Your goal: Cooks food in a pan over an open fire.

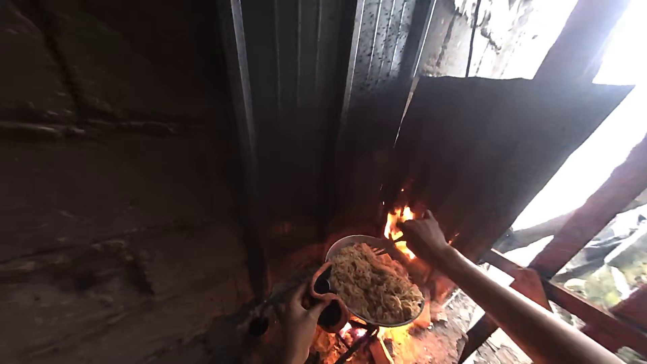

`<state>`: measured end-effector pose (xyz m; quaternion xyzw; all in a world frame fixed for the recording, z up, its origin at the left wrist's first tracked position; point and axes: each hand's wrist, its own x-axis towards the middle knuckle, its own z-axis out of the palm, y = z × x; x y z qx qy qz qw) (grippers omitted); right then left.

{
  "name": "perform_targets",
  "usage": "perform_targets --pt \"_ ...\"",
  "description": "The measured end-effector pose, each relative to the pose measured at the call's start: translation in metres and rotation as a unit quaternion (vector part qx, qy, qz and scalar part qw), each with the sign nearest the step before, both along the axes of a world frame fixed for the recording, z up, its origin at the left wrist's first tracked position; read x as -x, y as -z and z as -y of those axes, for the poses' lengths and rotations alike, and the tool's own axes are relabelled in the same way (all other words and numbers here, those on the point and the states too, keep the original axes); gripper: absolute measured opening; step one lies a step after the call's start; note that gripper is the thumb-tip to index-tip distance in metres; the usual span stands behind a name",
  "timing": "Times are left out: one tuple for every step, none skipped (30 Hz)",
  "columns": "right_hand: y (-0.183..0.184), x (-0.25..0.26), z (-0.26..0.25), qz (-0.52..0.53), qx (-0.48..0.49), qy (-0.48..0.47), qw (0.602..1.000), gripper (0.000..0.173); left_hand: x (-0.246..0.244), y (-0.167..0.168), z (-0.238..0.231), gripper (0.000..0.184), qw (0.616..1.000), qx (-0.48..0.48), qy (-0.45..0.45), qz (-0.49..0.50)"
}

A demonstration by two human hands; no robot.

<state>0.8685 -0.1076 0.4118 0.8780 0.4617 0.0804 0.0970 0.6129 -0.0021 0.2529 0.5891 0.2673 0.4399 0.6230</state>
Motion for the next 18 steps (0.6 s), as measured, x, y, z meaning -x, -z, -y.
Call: perform_targets --pt "0.002 -0.011 -0.001 0.011 -0.012 0.009 1.0 0.031 0.0 0.0 0.0 0.049 1.0 0.002 -0.003 -0.002" --pt "0.009 -0.023 -0.002 0.024 -0.021 0.015 0.999 0.032 0.001 -0.001 0.001 0.048 1.0 0.004 -0.006 -0.004" --pt "0.018 -0.034 -0.003 0.029 -0.027 0.025 0.999 0.033 0.001 -0.002 0.001 0.048 1.0 0.007 -0.007 -0.003" --pt "0.03 -0.044 -0.006 0.031 -0.031 0.031 0.999 0.033 0.002 -0.002 0.002 0.048 1.0 0.006 -0.005 -0.003" --pt "0.043 -0.052 -0.009 0.021 -0.032 0.036 0.999 0.032 0.002 -0.002 0.002 0.049 1.0 0.003 -0.005 -0.001" --pt "0.057 -0.059 -0.012 -0.001 -0.037 0.035 0.999 0.033 0.001 -0.001 0.001 0.05 1.0 -0.001 -0.005 0.004" --pt "0.07 -0.063 -0.015 -0.028 -0.051 0.024 0.998 0.037 0.001 0.0 0.0 0.05 1.0 -0.004 -0.006 0.006" --pt "0.082 -0.065 -0.019 -0.059 -0.067 0.018 0.996 0.047 0.0 0.001 -0.001 0.05 1.0 -0.007 -0.006 0.009" --pt "0.09 -0.064 -0.022 -0.098 -0.077 0.017 0.992 0.052 0.0 0.001 0.0 0.05 1.0 -0.009 -0.004 0.01" --pt "0.094 -0.064 -0.024 -0.126 -0.084 0.011 0.988 0.049 0.001 0.001 0.0 0.049 1.0 -0.013 -0.001 0.012" --pt "0.092 -0.064 -0.023 -0.143 -0.092 0.002 0.985 0.045 0.001 0.0 0.0 0.049 1.0 -0.017 0.0 0.012" --pt "0.085 -0.063 -0.02 -0.147 -0.094 -0.013 0.984 0.041 0.001 0.0 -0.001 0.049 1.0 -0.018 0.0 0.01" --pt "0.075 -0.061 -0.015 -0.143 -0.096 -0.035 0.984 0.038 0.001 0.0 -0.001 0.049 1.0 -0.016 -0.002 0.009" --pt "0.065 -0.056 -0.009 -0.129 -0.097 -0.061 0.985 0.035 0.0 0.0 -0.001 0.049 1.0 -0.013 -0.004 0.008" --pt "0.054 -0.048 -0.002 -0.107 -0.096 -0.088 0.986 0.033 0.0 0.001 -0.001 0.049 1.0 -0.012 -0.005 0.007" --pt "0.045 -0.039 0.004 -0.081 -0.096 -0.118 0.985 0.029 -0.001 0.001 -0.001 0.048 1.0 -0.011 -0.005 0.007" --pt "0.036 -0.032 0.008 -0.051 -0.091 -0.146 0.984 0.026 -0.001 0.001 -0.001 0.047 1.0 -0.01 -0.005 0.006" --pt "0.028 -0.026 0.011 -0.023 -0.088 -0.161 0.983 0.025 -0.001 0.0 -0.001 0.047 1.0 -0.006 -0.002 0.007"
